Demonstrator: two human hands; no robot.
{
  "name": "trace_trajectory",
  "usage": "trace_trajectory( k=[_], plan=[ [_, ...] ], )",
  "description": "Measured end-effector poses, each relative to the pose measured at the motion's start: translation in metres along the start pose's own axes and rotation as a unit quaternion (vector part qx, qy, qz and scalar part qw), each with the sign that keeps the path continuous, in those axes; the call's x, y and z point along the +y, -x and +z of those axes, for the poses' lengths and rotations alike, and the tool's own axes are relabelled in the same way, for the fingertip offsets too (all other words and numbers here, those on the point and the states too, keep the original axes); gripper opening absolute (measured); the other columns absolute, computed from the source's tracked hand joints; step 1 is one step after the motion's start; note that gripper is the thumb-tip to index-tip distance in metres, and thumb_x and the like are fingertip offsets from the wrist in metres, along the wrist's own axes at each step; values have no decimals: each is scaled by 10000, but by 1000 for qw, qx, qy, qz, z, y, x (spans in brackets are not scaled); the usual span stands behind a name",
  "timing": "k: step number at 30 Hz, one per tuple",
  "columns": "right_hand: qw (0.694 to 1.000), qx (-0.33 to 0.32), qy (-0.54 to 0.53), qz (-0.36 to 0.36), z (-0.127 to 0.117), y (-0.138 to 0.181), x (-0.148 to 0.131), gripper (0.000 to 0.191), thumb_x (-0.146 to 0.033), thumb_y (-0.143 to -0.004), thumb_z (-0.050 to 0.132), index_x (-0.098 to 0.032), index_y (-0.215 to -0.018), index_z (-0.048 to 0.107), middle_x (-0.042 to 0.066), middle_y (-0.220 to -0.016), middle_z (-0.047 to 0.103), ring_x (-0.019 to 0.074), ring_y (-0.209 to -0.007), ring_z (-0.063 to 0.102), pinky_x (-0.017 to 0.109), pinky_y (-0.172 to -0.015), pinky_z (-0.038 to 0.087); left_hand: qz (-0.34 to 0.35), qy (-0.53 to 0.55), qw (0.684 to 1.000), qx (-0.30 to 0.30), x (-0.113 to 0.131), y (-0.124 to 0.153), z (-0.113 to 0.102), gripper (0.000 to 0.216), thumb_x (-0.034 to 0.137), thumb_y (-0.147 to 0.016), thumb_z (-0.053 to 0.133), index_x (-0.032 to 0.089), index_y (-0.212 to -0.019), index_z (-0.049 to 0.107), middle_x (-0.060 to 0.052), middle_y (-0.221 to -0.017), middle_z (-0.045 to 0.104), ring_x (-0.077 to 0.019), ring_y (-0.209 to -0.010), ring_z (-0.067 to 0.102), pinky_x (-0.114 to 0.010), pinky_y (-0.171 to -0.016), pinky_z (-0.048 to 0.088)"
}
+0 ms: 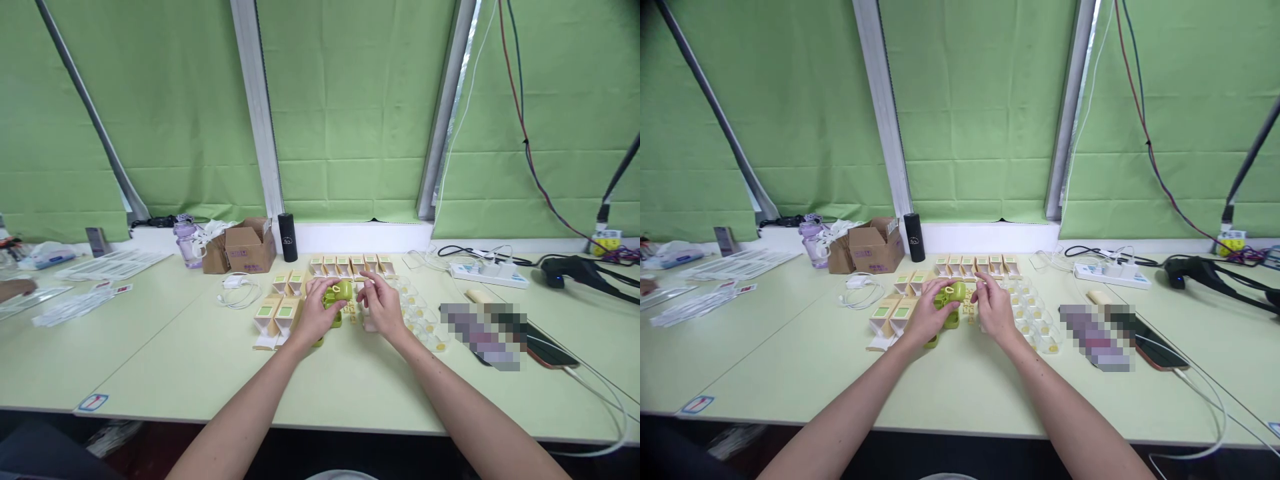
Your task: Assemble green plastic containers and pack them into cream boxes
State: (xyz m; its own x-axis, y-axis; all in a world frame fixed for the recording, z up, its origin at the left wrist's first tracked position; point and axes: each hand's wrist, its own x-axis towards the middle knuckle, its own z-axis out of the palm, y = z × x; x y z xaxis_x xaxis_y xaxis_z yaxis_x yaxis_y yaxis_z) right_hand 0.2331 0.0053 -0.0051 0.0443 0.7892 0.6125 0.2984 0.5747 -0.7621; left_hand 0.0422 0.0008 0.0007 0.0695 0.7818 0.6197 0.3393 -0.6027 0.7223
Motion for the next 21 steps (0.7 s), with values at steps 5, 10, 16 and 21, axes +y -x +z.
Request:
trace_trajectory(
  k=[5, 10, 16, 21],
  plan=[
    [999, 18, 41, -17, -14, -9, 0, 363, -450, -1041, 505, -195, -1186, 718, 20, -738, 736, 185, -612, 634, 301, -627, 475, -58, 47, 997, 19, -18, -5, 0, 454, 226, -809, 853, 284, -1251, 763, -81, -1316, 686, -269, -1224, 631, -405, -1073, 473],
    [989, -40, 140, -19, -31, -9, -3, 196, -288, -968, 561, -219, -974, 745, 29, -801, 761, 207, -708, 675, 328, -706, 481, -72, 60, 996, 12, -30, -8, -1, 481, 249, -816, 852, 267, -1285, 747, -90, -1350, 703, -259, -1188, 651, -392, -1035, 491],
    [922, -151, 352, -59, -43, 7, -15, 159, -154, -887, 647, -223, -990, 748, 63, -993, 774, 268, -1008, 644, 349, -812, 445, -91, 102, 991, 14, -39, -9, 0, 585, 227, -773, 878, 253, -1335, 714, -97, -1351, 711, -252, -1134, 662, -386, -1005, 518],
    [851, -214, 470, -97, -40, 23, -21, 265, -209, -856, 720, -193, -1120, 744, 126, -1151, 731, 320, -1117, 570, 398, -908, 413, -90, 109, 990, 14, -43, -11, 1, 590, 217, -777, 859, 248, -1345, 704, -99, -1356, 713, -265, -1208, 651, -405, -1055, 497]
  ],
)
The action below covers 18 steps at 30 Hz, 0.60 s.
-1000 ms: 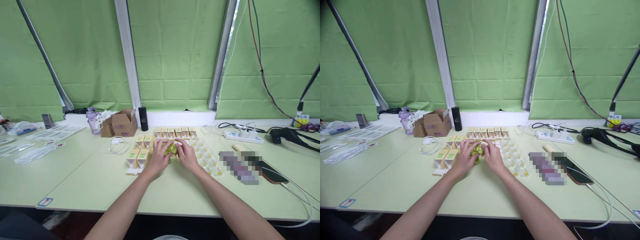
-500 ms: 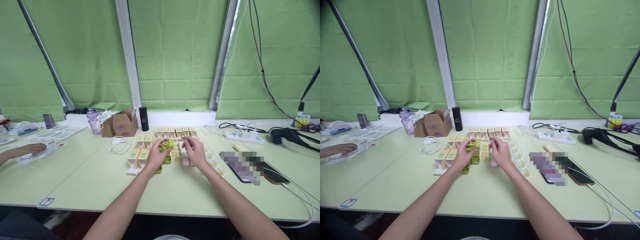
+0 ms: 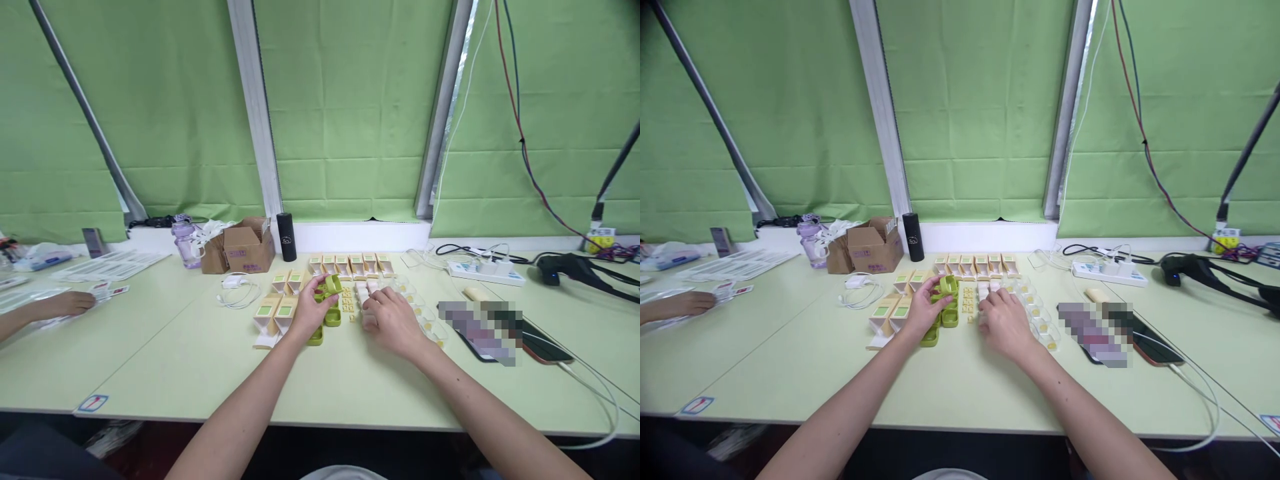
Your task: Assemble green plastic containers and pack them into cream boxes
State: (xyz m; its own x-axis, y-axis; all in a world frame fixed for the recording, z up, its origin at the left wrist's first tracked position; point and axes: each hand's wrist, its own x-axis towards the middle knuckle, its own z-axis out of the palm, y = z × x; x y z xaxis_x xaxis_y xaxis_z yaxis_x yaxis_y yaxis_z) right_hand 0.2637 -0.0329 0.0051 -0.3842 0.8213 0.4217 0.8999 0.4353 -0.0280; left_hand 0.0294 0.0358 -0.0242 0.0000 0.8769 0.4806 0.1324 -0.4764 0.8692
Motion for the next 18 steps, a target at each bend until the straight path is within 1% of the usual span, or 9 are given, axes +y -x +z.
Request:
trace_trajectory(
  k=[3, 5, 9, 11, 13, 15, 16, 17, 18],
  plan=[
    [998, -31, 62, -7, 3, 2, -4, 241, -214, -856, 701, -165, -1088, 741, 165, -1171, 701, 347, -1133, 547, 421, -912, 389, 0, 17, 1000, -6, 1, -1, 0, 599, 213, -766, 863, 241, -1343, 703, -100, -1345, 719, -258, -1180, 667, -405, -1040, 511],
    [996, -41, 84, -10, 4, 2, -5, 215, -206, -863, 679, -151, -1062, 741, 177, -1156, 692, 350, -1131, 543, 427, -913, 378, 2, 28, 1000, -8, 1, -1, 0, 610, 206, -753, 870, 234, -1339, 703, -99, -1329, 727, -254, -1166, 677, -399, -1033, 516],
    [995, -44, 90, -16, 3, 2, -7, 194, -197, -874, 652, -135, -1035, 743, 182, -1132, 687, 353, -1132, 544, 438, -916, 379, 6, 46, 999, -5, 3, -1, 0, 624, 195, -725, 878, 223, -1324, 709, -97, -1318, 734, -261, -1182, 679, -384, -1020, 514],
    [997, -36, 70, -11, 2, 1, -6, 193, -198, -859, 667, -135, -1026, 741, 182, -1131, 692, 357, -1138, 544, 445, -919, 392, 8, 51, 999, -4, 4, 0, 0, 620, 194, -720, 874, 219, -1318, 713, -96, -1317, 737, -266, -1194, 677, -385, -1020, 512],
    [1000, -16, 11, 6, 0, 0, -4, 189, -224, -848, 696, -152, -1017, 737, 171, -1131, 703, 354, -1130, 550, 449, -924, 410, 10, 54, 998, -4, 6, 0, 0, 613, 187, -718, 867, 217, -1311, 716, -97, -1311, 743, -269, -1201, 678, -392, -1030, 506],
    [994, 21, -99, 34, -2, -4, -1, 171, -272, -855, 712, -181, -999, 726, 144, -1113, 716, 336, -1097, 570, 443, -919, 433, 12, 56, 998, -2, 7, 0, 0, 602, 179, -712, 864, 210, -1296, 723, -101, -1305, 749, -271, -1202, 681, -399, -1043, 501],
    [983, 44, -173, 52, -3, -7, 1, 160, -302, -869, 706, -195, -986, 719, 126, -1095, 722, 321, -1066, 586, 435, -903, 448, 13, 57, 998, 1, 8, 0, 0, 598, 178, -708, 864, 206, -1288, 726, -103, -1300, 751, -272, -1200, 683, -401, -1044, 503],
    [961, 70, -256, 72, -3, -10, 2, 166, -338, -880, 695, -205, -979, 712, 110, -1075, 726, 306, -1037, 604, 422, -880, 464, 13, 60, 998, 3, 7, -1, 0, 599, 181, -704, 866, 202, -1286, 728, -106, -1298, 751, -273, -1195, 686, -402, -1041, 509],
    [931, 93, -341, 92, -3, -13, 3, 193, -381, -889, 684, -211, -977, 708, 97, -1038, 728, 286, -975, 624, 404, -834, 481, 12, 66, 998, 5, 7, -1, 0, 607, 187, -701, 867, 198, -1291, 726, -109, -1299, 750, -273, -1189, 689, -402, -1034, 519]
  ],
)
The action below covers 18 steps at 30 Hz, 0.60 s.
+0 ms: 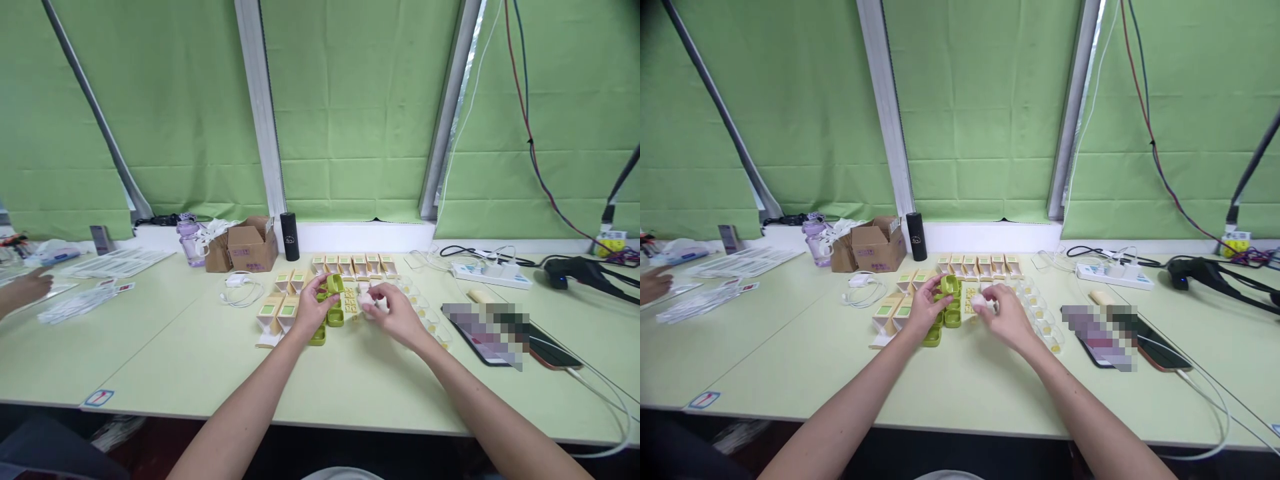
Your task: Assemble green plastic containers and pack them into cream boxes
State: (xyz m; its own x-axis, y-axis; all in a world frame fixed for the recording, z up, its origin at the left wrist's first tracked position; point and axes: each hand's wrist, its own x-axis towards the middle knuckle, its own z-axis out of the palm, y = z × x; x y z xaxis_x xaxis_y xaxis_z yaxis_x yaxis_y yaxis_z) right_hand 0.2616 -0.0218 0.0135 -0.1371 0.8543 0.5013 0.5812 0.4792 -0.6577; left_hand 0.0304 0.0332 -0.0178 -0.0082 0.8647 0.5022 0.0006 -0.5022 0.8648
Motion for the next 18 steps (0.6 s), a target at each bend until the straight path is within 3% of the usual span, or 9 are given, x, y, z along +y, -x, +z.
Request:
trace_trajectory(
  k=[3, 6, 8, 10, 13, 18],
  plan=[
    [961, 18, -266, 69, 6, -10, -4, 345, -522, -844, 745, -210, -989, 722, 67, -951, 732, 229, -806, 644, 351, -710, 506, -9, 25, 1000, 6, -1, 0, 0, 647, 204, -694, 874, 189, -1320, 713, -121, -1312, 742, -270, -1160, 702, -403, -1016, 551],
    [874, -21, -471, 118, 20, -19, -12, 407, -568, -748, 852, -216, -908, 726, 57, -906, 726, 212, -767, 659, 328, -651, 518, -18, 48, 999, 8, 2, 1, 0, 655, 211, -689, 879, 180, -1322, 711, -130, -1325, 738, -272, -1154, 707, -409, -1018, 563],
    [827, -18, -542, 144, 31, -25, -16, 407, -549, -723, 897, -223, -897, 727, 60, -925, 739, 212, -788, 679, 317, -638, 526, -25, 60, 998, 5, 4, 1, 0, 656, 222, -695, 878, 180, -1326, 707, -134, -1334, 734, -274, -1142, 713, -416, -1008, 571],
    [801, -19, -574, 170, 41, -32, -18, 415, -523, -697, 928, -220, -895, 726, 54, -901, 745, 203, -763, 680, 308, -617, 526, -29, 69, 997, 5, 7, 2, -1, 661, 229, -697, 876, 178, -1332, 699, -136, -1334, 732, -276, -1131, 716, -423, -1002, 575],
    [782, -4, -595, 183, 52, -39, -16, 462, -506, -636, 966, -208, -879, 708, 43, -888, 751, 185, -738, 682, 295, -608, 527, -23, 66, 997, 15, 10, 2, -1, 648, 220, -699, 868, 172, -1322, 696, -134, -1321, 735, -286, -1182, 701, -424, -1036, 555],
    [792, 16, -584, 175, 60, -38, -6, 525, -462, -611, 988, -222, -938, 655, 54, -947, 776, 211, -810, 718, 319, -657, 556, -4, 49, 999, 22, 10, 2, -1, 637, 232, -730, 847, 197, -1341, 670, -128, -1338, 723, -304, -1255, 673, -412, -1028, 554]
  ],
)
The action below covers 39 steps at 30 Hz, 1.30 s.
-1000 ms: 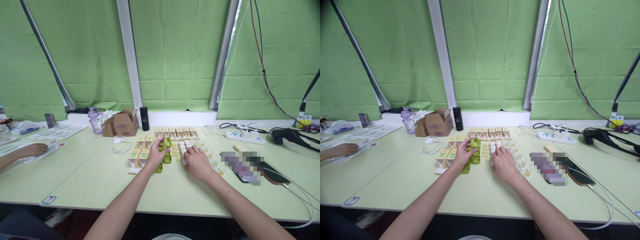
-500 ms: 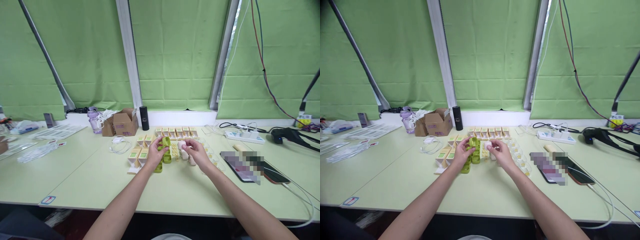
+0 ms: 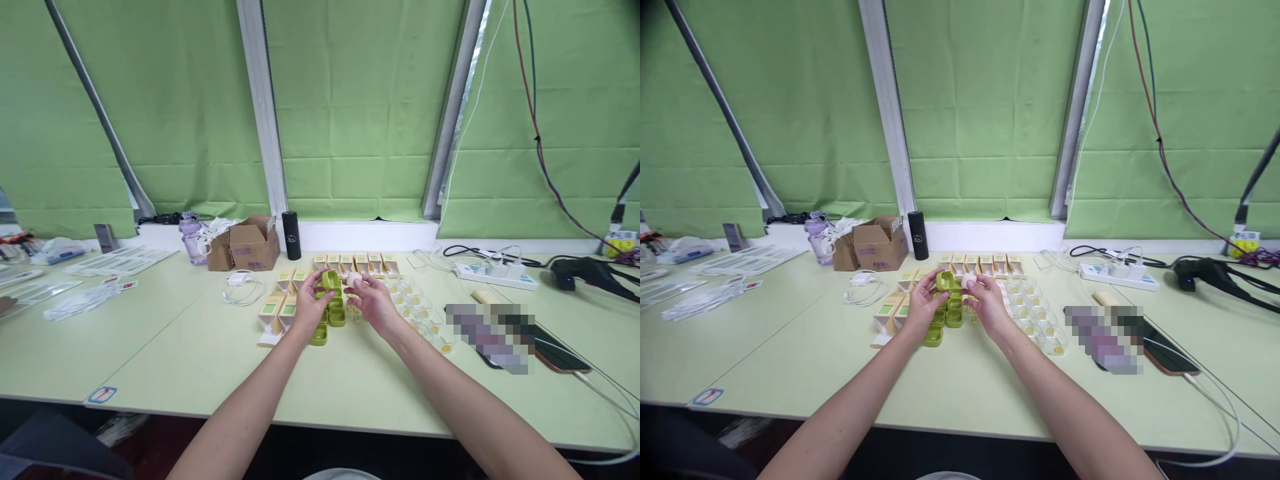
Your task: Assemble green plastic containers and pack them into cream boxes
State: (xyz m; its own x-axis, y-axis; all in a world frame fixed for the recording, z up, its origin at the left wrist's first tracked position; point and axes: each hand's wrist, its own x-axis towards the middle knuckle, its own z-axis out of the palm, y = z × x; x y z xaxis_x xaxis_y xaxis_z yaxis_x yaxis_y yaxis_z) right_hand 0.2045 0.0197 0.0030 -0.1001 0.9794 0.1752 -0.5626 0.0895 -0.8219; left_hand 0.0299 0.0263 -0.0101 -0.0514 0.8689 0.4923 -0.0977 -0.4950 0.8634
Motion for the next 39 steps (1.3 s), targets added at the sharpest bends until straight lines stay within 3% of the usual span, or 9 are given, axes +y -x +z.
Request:
trace_trajectory(
  k=[5, 13, 17, 21, 24, 27, 31, 39],
  plan=[
    [999, 25, 36, -16, -5, 6, 6, 587, -407, -573, 1005, -246, -984, 618, 7, -901, 738, 178, -753, 674, 288, -615, 543, 21, -12, 1000, 5, -1, 0, 0, 617, 237, -731, 847, 218, -1318, 658, -119, -1357, 706, -299, -1244, 672, -396, -1006, 549],
    [996, 16, 59, -59, -4, 8, 7, 522, -369, -606, 940, -256, -993, 607, -23, -892, 658, 153, -716, 624, 298, -629, 546, 21, -25, 999, 1, -1, 0, 0, 569, 191, -727, 827, 225, -1274, 677, -102, -1303, 725, -294, -1236, 671, -406, -1021, 539],
    [995, 38, 68, -55, -6, 6, 8, 502, -328, -561, 932, -240, -930, 603, -33, -868, 645, 117, -632, 543, 247, -524, 443, 27, -66, 997, 8, -5, -1, -2, 521, 128, -711, 792, 224, -1216, 713, -92, -1244, 741, -287, -1200, 675, -393, -972, 546],
    [997, 52, 49, -24, -10, 3, 9, 553, -313, -529, 949, -234, -943, 590, 17, -946, 748, 104, -597, 509, 220, -470, 359, 31, -92, 995, 11, -8, -2, -3, 522, 83, -703, 763, 226, -1204, 734, -91, -1245, 745, -283, -1195, 678, -383, -949, 548],
    [998, 63, 25, 10, -14, 0, 10, 603, -322, -522, 970, -234, -981, 589, 53, -947, 795, 89, -531, 481, 235, -468, 388, 27, -108, 994, 16, -7, -2, -2, 531, 58, -692, 753, 231, -1194, 745, -87, -1257, 748, -282, -1190, 688, -390, -955, 547],
    [997, 66, 7, 32, -18, -4, 12, 571, -293, -527, 980, -229, -956, 609, 67, -921, 795, 119, -567, 565, 255, -494, 459, 24, -123, 992, 22, -5, -2, -2, 527, 49, -686, 750, 236, -1179, 750, -83, -1241, 755, -290, -1201, 688, -397, -951, 551],
    [1000, 29, 7, -4, -19, -5, 12, 462, -269, -574, 947, -222, -937, 663, 63, -920, 769, 183, -707, 680, 296, -565, 550, 28, -122, 992, 23, -3, -2, -2, 521, 49, -686, 746, 236, -1172, 749, -83, -1230, 758, -294, -1208, 683, -394, -945, 553],
    [997, 29, 61, -42, -8, 4, 0, 516, -428, -602, 966, -183, -1000, 749, 15, -820, 718, 94, -561, 520, 239, -484, 437, 34, -113, 993, 8, -5, -2, -1, 519, 80, -698, 751, 233, -1194, 745, -89, -1268, 747, -291, -1210, 677, -382, -939, 540]
  ],
)
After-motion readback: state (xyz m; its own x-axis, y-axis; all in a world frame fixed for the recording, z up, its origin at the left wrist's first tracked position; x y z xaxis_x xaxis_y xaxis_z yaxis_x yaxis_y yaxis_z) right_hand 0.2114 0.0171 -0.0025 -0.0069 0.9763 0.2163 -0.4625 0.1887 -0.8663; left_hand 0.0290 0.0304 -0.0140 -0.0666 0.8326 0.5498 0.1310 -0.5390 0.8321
